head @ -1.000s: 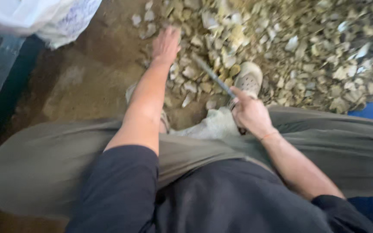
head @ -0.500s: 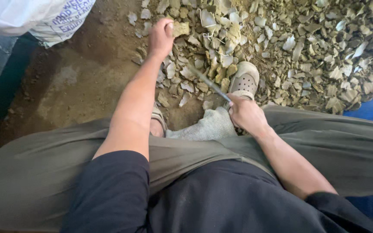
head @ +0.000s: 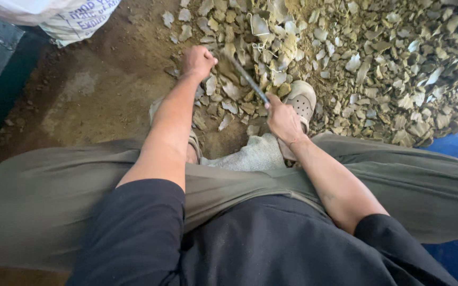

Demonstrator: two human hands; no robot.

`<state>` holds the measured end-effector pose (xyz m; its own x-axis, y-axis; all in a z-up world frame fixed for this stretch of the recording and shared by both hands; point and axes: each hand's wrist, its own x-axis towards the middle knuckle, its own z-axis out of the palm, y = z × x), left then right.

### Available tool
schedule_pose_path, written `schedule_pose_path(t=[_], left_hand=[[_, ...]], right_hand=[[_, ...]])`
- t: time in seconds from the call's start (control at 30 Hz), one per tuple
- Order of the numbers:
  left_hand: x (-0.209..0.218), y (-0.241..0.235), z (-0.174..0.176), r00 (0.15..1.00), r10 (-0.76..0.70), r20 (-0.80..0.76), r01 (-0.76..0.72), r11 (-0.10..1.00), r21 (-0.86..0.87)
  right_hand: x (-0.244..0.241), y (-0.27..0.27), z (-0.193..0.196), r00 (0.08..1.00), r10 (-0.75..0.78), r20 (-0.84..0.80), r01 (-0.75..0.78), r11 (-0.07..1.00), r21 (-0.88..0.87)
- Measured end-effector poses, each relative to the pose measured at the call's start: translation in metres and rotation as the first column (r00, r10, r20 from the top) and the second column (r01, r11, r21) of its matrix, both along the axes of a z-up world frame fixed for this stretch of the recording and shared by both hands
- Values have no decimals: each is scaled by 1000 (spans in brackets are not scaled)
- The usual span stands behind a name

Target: The person sits on the ground and uses a metal rod to push and gather shell fragments into a pile. They then use their hands to collect the fragments and place them into a white sack nearby.

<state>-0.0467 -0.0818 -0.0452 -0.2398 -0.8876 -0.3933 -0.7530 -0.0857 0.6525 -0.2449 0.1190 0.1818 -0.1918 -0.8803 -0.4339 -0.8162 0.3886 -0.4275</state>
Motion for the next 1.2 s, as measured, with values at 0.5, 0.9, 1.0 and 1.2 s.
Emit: schedule_pose_path(t=[0.5,0.9,1.0,1.2], left_hand=[[-15,-75,-28,935,300,-189,-353,832,-427],[-68,-133,-19,999,8,-49,-30,887,-462],[-79,-122,-17,994,-92,-66,79,983,-167],[-91,-123,-3,976,-9,-217,-17,993,-119]], right_hand=[[-14,23,-49,994,-58,-93,52,997,-57],[-22,-8,-35,878,-478,43,473,877,81],[-31,-21,-39,980,-153,-123,93,914,-394],[-37,-13,-71,964,-265,-30,257,952,-168]])
